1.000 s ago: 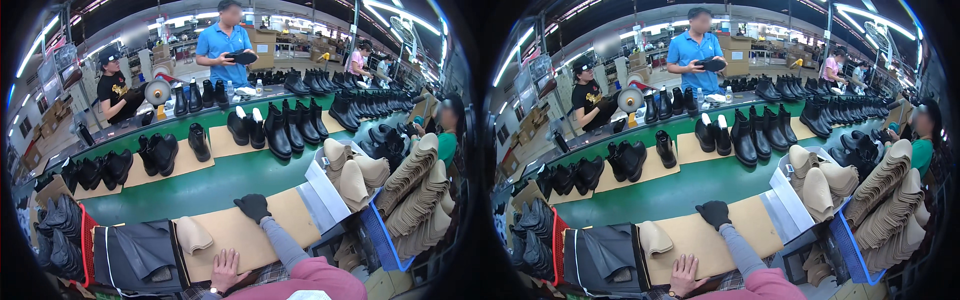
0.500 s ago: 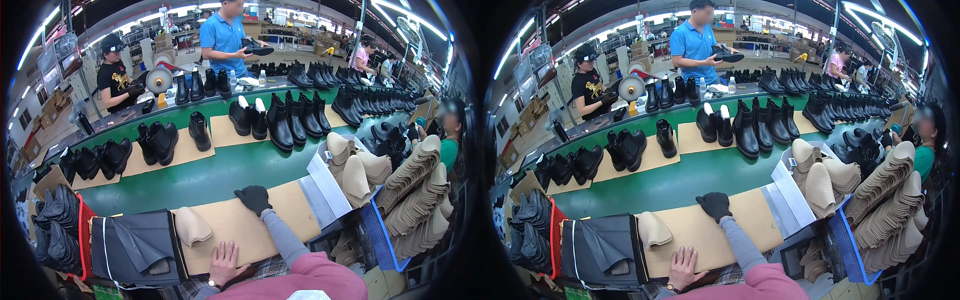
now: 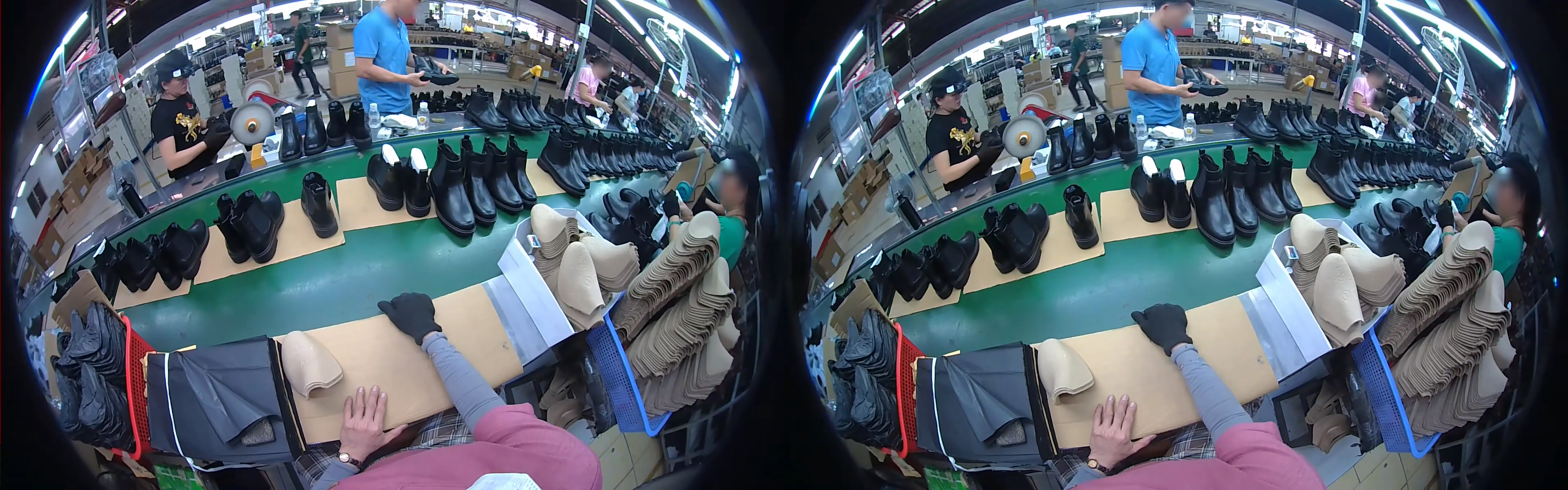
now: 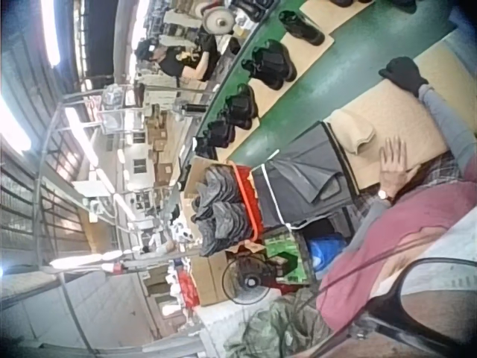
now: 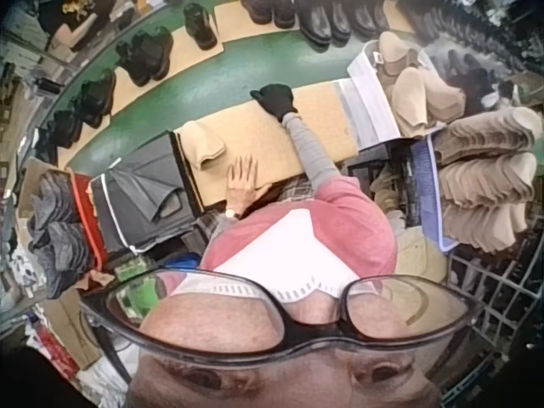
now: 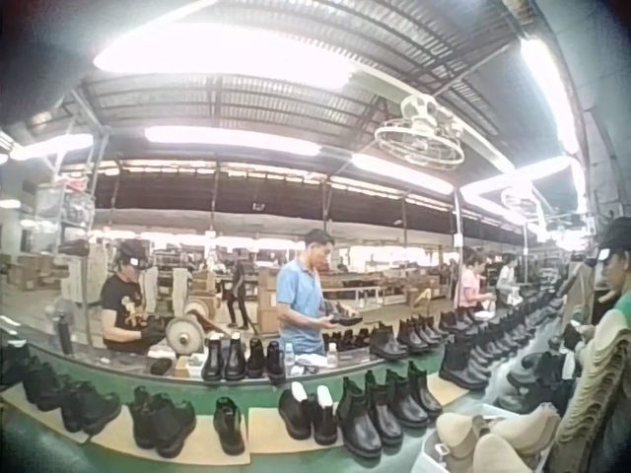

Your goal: Inspecting finished black boots on a production line for quality control.

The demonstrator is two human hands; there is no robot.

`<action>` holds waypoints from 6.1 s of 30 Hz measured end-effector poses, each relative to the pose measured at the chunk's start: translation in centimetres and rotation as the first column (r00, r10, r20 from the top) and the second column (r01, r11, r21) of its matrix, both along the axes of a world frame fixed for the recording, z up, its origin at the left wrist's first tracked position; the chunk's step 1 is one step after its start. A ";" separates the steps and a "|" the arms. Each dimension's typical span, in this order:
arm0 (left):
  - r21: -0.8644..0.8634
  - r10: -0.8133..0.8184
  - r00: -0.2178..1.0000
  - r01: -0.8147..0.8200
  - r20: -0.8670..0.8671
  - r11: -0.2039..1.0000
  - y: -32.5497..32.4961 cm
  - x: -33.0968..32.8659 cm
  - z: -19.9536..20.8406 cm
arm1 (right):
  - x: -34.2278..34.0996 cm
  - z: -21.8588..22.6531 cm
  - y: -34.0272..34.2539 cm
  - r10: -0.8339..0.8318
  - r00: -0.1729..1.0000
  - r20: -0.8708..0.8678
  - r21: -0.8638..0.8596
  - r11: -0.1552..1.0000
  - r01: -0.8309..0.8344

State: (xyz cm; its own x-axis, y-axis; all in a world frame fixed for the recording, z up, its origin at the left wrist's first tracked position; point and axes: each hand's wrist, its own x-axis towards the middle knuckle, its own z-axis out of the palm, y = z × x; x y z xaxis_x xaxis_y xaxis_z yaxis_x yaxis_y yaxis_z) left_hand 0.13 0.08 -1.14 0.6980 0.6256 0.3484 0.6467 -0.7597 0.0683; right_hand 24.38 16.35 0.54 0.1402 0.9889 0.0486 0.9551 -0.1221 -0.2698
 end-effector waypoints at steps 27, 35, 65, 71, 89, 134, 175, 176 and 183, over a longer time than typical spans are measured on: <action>-0.392 -0.081 0.979 0.150 0.188 0.908 -0.1 -1.2 4.0 | 0.3 -0.2 0.3 0.003 0.999 0.033 -0.075 0.997 0.000; -0.354 -0.348 0.474 0.865 0.809 0.356 2.1 -0.9 21.2 | 0.1 0.1 0.3 -0.023 1.000 0.012 -0.092 0.995 0.024; -0.377 -0.988 0.066 0.926 0.139 0.009 1.5 1.7 35.4 | -0.9 -0.3 0.9 0.021 1.000 0.005 -0.064 0.998 -0.020; -0.578 -0.974 -0.161 0.815 -0.159 -0.040 -2.1 -8.7 44.4 | -1.3 -0.2 0.7 0.020 0.999 -0.050 -0.072 0.997 -0.023; -0.442 -0.950 -0.197 0.894 -0.243 -0.073 -1.1 -12.1 44.0 | -0.1 0.6 0.4 -0.029 1.000 -0.007 -0.159 0.987 0.027; -0.048 -0.643 -0.226 0.924 0.732 -0.380 -7.3 12.1 29.7 | -1.2 1.8 -0.3 0.015 1.000 -0.027 -0.138 0.990 -0.018; -0.586 -0.855 0.334 0.809 0.397 0.045 4.1 -1.6 24.6 | -0.1 0.9 0.1 -0.061 0.997 -0.045 -0.158 0.986 0.053; -0.584 -0.852 0.314 0.812 0.419 0.012 4.4 -1.6 24.9 | -0.1 0.9 0.0 -0.058 0.997 -0.045 -0.153 0.987 0.051; -0.569 -0.824 0.230 0.812 0.519 -0.131 5.1 -2.3 25.9 | -0.2 1.0 0.1 -0.074 0.996 -0.045 -0.177 0.982 0.064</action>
